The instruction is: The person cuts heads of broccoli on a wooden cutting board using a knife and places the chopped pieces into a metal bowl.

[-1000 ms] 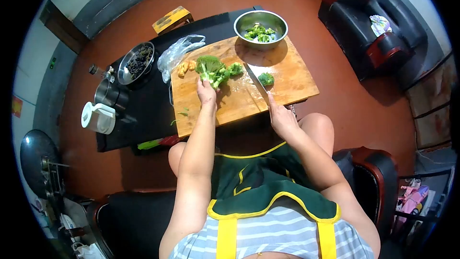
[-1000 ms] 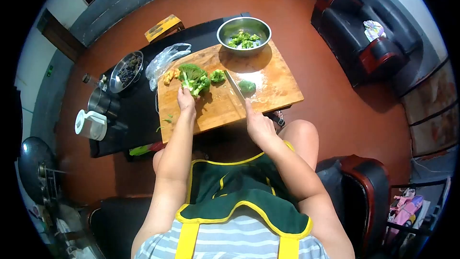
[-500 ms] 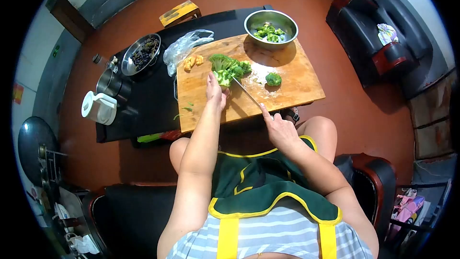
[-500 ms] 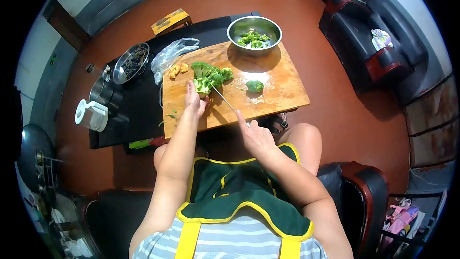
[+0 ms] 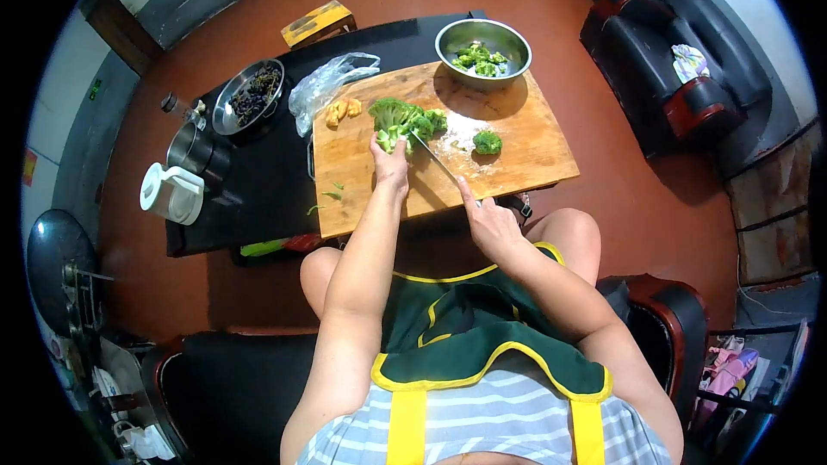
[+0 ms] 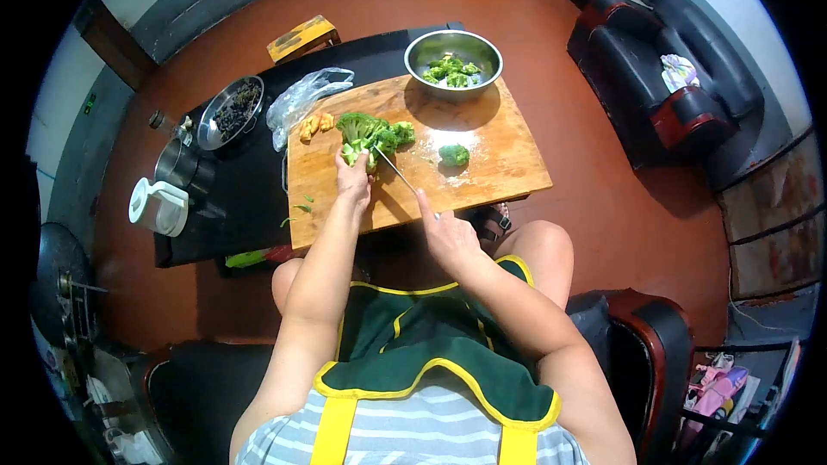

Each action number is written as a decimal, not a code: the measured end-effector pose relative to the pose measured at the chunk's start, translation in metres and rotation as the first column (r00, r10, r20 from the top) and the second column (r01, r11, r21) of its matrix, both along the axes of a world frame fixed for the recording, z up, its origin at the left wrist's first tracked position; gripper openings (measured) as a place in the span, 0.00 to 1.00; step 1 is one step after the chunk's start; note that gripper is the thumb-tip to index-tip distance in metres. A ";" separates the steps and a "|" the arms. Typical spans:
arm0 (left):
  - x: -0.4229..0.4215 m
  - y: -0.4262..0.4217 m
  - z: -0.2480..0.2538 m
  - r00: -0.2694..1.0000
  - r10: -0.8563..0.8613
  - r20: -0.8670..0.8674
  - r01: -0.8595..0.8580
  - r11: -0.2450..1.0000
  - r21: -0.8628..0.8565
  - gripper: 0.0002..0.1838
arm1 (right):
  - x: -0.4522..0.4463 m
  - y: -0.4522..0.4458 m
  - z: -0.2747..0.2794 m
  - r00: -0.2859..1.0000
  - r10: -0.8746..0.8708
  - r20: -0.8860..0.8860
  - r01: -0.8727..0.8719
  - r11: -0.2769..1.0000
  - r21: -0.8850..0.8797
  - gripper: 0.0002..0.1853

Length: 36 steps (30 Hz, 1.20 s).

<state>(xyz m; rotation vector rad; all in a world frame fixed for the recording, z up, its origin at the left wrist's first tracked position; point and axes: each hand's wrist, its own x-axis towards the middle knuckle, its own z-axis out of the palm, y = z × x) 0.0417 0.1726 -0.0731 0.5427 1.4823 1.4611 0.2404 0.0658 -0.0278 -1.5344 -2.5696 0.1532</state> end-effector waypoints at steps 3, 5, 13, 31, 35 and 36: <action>-0.004 0.005 -0.008 0.997 -0.026 0.066 0.025 0.999 0.027 0.34 | -0.004 0.009 -0.009 1.000 -0.001 -0.028 0.001 1.000 -0.017 0.36; -0.007 0.004 -0.005 0.990 -0.037 0.134 0.037 0.999 0.004 0.34 | -0.006 0.015 -0.020 0.999 0.001 -0.053 -0.002 1.000 -0.021 0.38; -0.018 0.013 -0.005 0.957 0.046 0.285 -0.038 0.999 -0.032 0.30 | -0.009 0.022 -0.045 0.995 -0.026 -0.097 0.026 1.000 -0.005 0.36; -0.072 -0.039 -0.037 0.564 -0.055 -0.824 -0.127 0.980 -0.152 0.39 | 0.059 0.031 -0.037 0.890 0.011 -0.456 -0.031 0.999 -0.036 0.28; -0.050 -0.047 -0.024 0.369 0.206 -0.906 -0.144 0.976 0.163 0.27 | 0.063 0.028 -0.035 0.798 -0.224 -0.559 0.087 0.961 -0.261 0.25; -0.038 -0.049 -0.020 0.288 0.319 -0.903 -0.072 0.948 0.311 0.25 | 0.064 0.028 -0.037 0.780 -0.265 -0.567 0.110 0.950 -0.292 0.26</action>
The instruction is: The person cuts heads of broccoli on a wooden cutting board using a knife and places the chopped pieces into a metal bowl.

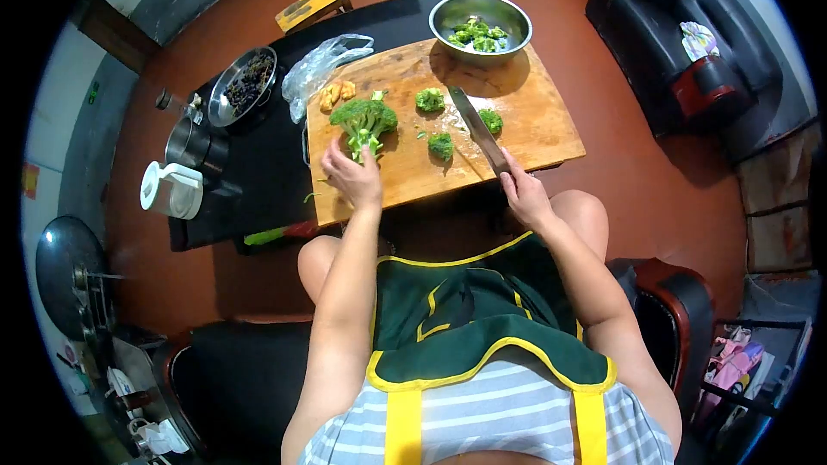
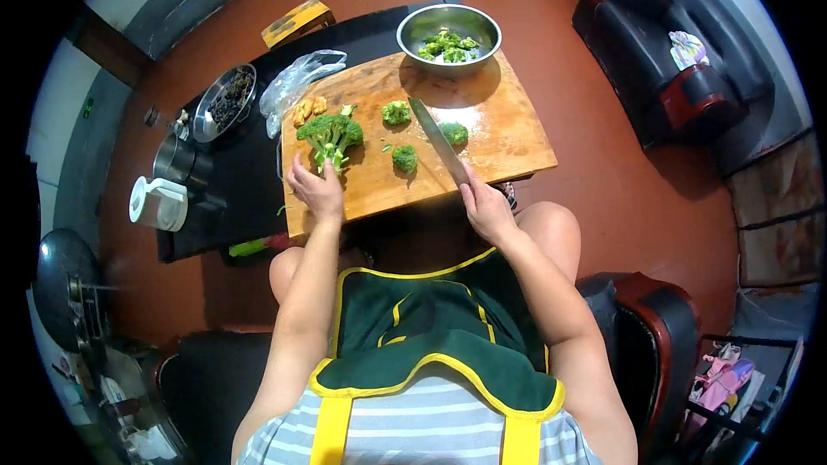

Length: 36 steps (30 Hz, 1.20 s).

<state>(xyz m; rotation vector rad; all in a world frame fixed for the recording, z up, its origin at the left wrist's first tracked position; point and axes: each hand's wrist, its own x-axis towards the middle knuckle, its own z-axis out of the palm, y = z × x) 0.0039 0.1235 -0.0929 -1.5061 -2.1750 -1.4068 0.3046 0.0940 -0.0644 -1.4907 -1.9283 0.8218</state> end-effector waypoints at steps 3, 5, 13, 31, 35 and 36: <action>0.059 -0.011 0.030 0.873 -0.392 -0.291 0.414 0.910 0.018 0.19 | 0.003 -0.005 -0.005 0.999 -0.002 0.032 -0.002 0.995 0.101 0.26; 0.092 -0.015 0.032 0.800 -0.505 -0.323 0.376 0.842 -0.386 0.18 | 0.005 -0.010 -0.004 0.998 0.010 0.057 -0.015 0.996 0.093 0.26; 0.062 0.012 0.012 0.808 -0.554 -0.203 0.526 0.832 -0.178 0.06 | 0.032 -0.024 0.019 0.961 0.080 0.264 -0.078 0.997 -0.019 0.26; -0.016 -0.038 0.037 0.857 -0.329 -0.398 0.326 0.942 -0.075 0.10 | 0.013 -0.028 0.035 0.867 0.075 0.493 -0.149 0.982 0.112 0.28; -0.074 -0.034 0.009 0.955 -0.181 -0.234 0.140 0.973 -0.182 0.11 | 0.015 -0.028 0.018 0.893 0.051 0.446 -0.112 0.988 0.110 0.28; -0.082 -0.029 0.001 0.967 -0.187 -0.174 0.142 0.960 -0.242 0.12 | 0.013 -0.027 0.019 0.894 0.058 0.444 -0.117 0.987 0.107 0.28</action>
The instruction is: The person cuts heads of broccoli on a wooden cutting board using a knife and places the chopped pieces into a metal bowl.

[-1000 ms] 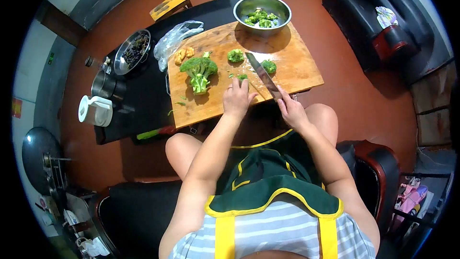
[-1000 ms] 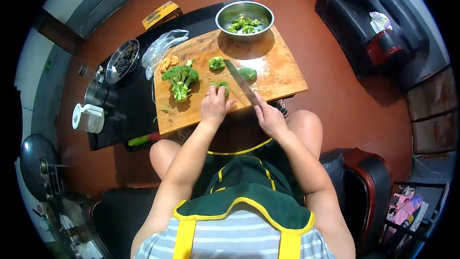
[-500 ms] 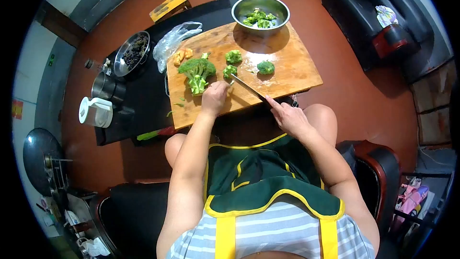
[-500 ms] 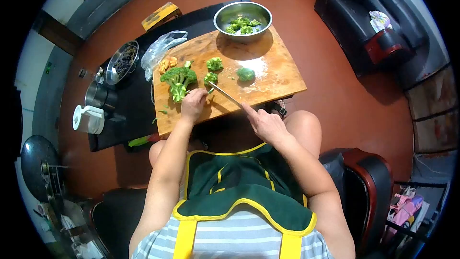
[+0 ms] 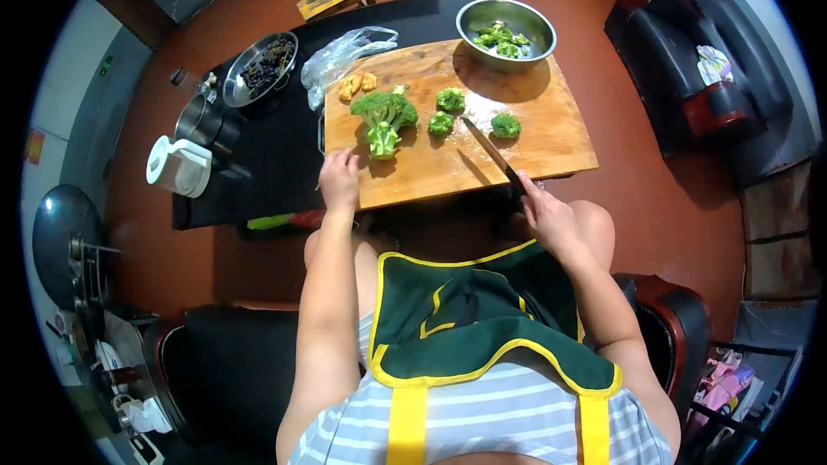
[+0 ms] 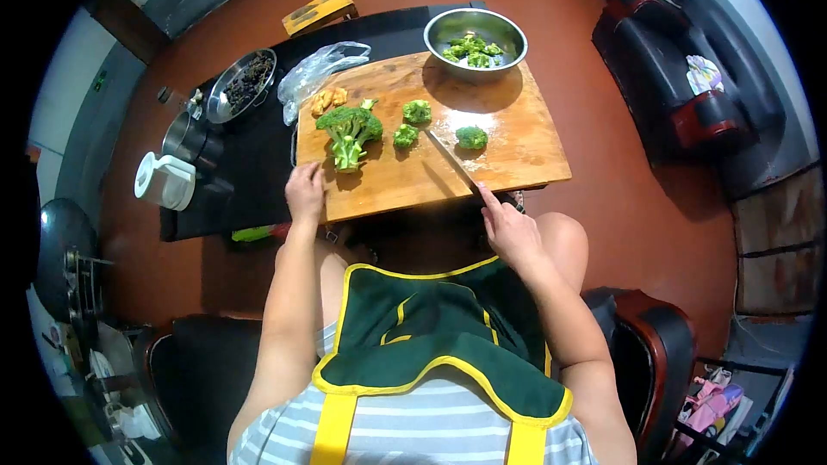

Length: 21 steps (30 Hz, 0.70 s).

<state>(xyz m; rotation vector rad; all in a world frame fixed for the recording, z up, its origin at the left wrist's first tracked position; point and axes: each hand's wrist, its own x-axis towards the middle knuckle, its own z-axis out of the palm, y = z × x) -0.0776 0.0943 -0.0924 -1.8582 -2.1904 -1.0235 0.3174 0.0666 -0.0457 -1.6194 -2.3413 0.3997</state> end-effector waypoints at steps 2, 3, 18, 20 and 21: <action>-0.014 0.013 -0.026 0.992 -0.078 -0.099 0.048 0.960 -0.275 0.19 | -0.012 0.000 0.001 0.998 0.058 0.024 -0.058 0.998 -0.007 0.27; -0.008 0.012 -0.018 0.992 0.004 -0.127 -0.033 0.973 -0.227 0.20 | -0.018 0.000 0.000 0.995 0.098 0.002 -0.098 0.995 0.015 0.27; 0.072 0.036 0.015 0.956 0.165 0.242 -0.120 0.974 -0.191 0.39 | -0.056 0.007 -0.004 0.989 0.148 0.033 -0.150 0.985 0.086 0.29; 0.073 0.038 0.001 0.952 0.134 0.274 -0.109 0.988 -0.106 0.35 | -0.058 -0.005 -0.003 0.980 0.176 0.095 -0.187 0.976 0.115 0.30; 0.076 0.037 0.006 0.944 0.119 0.309 -0.098 0.992 -0.084 0.34 | -0.059 -0.009 -0.001 0.978 0.189 0.092 -0.199 0.974 0.107 0.31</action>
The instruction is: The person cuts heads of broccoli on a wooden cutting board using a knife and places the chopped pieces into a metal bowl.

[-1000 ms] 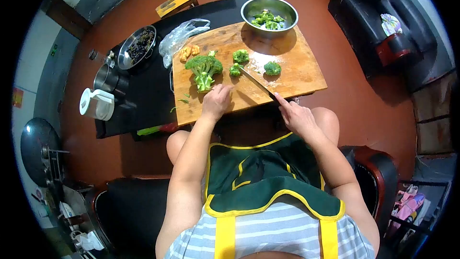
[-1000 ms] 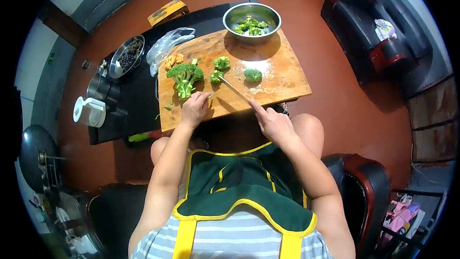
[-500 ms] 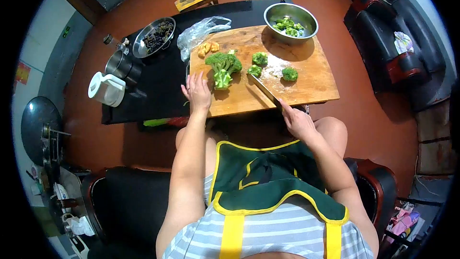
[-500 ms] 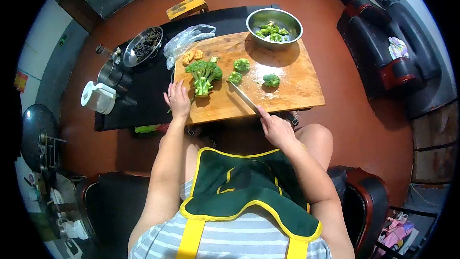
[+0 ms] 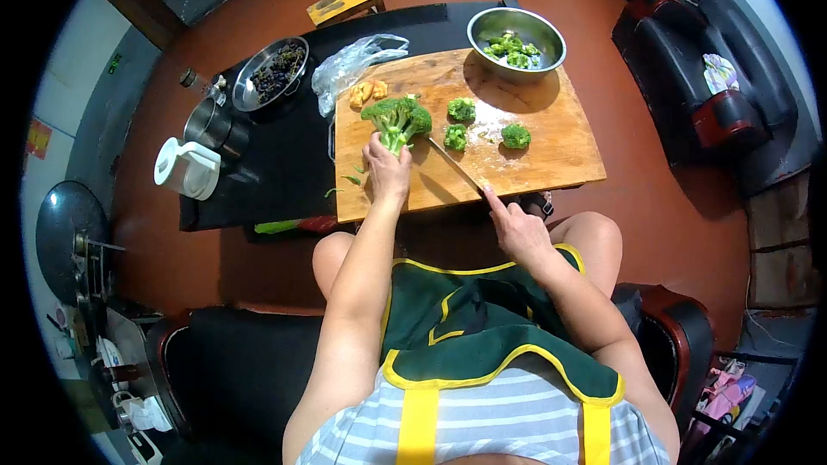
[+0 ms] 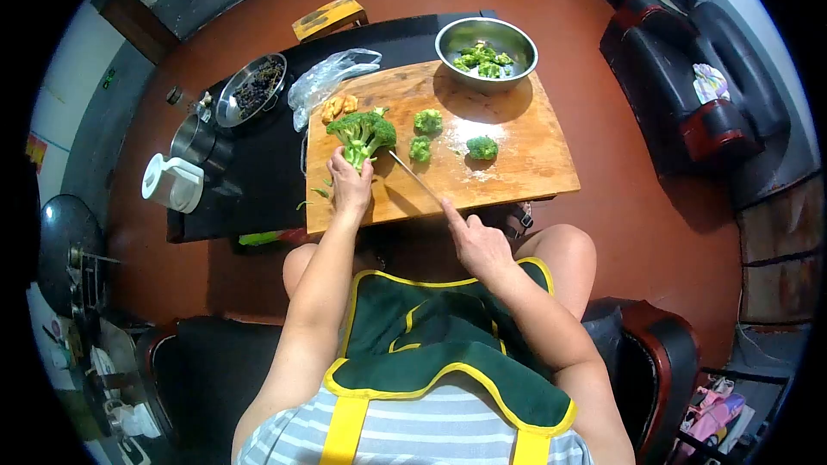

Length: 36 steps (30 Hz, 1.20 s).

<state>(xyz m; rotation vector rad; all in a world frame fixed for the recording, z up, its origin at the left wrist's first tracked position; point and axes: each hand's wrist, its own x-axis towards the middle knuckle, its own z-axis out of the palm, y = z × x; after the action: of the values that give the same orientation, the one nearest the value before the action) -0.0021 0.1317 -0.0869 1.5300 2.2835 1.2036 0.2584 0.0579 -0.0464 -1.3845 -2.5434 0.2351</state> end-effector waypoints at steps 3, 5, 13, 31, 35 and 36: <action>0.008 -0.004 0.005 0.997 -0.052 -0.052 0.056 0.995 0.082 0.29 | -0.003 -0.007 0.002 1.000 0.009 0.012 -0.009 1.000 -0.001 0.34; 0.014 -0.004 0.002 0.988 -0.088 -0.125 0.103 0.987 0.120 0.27 | -0.004 -0.009 0.001 1.000 -0.002 0.025 0.002 1.000 0.004 0.36; 0.023 -0.010 0.008 0.970 -0.145 -0.197 0.159 0.985 0.061 0.26 | -0.009 -0.010 0.014 0.995 -0.031 0.095 0.040 0.995 -0.094 0.38; 0.024 -0.016 -0.003 0.985 -0.106 -0.137 0.118 0.989 0.089 0.24 | -0.049 0.008 -0.004 0.971 -0.070 0.228 0.113 0.977 -0.182 0.37; 0.012 -0.008 -0.004 1.000 0.002 0.021 -0.004 0.995 0.100 0.23 | -0.033 0.014 -0.004 0.979 -0.044 0.199 0.087 0.973 -0.213 0.36; 0.006 -0.005 -0.005 0.998 0.031 0.048 -0.036 0.994 0.107 0.23 | -0.026 0.018 -0.003 0.982 -0.043 0.185 0.088 0.966 -0.242 0.35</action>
<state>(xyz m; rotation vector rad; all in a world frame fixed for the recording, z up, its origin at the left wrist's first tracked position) 0.0036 0.1268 -0.0917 1.4873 2.2576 1.3778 0.2320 0.0758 -0.0490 -1.6470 -2.6800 0.4521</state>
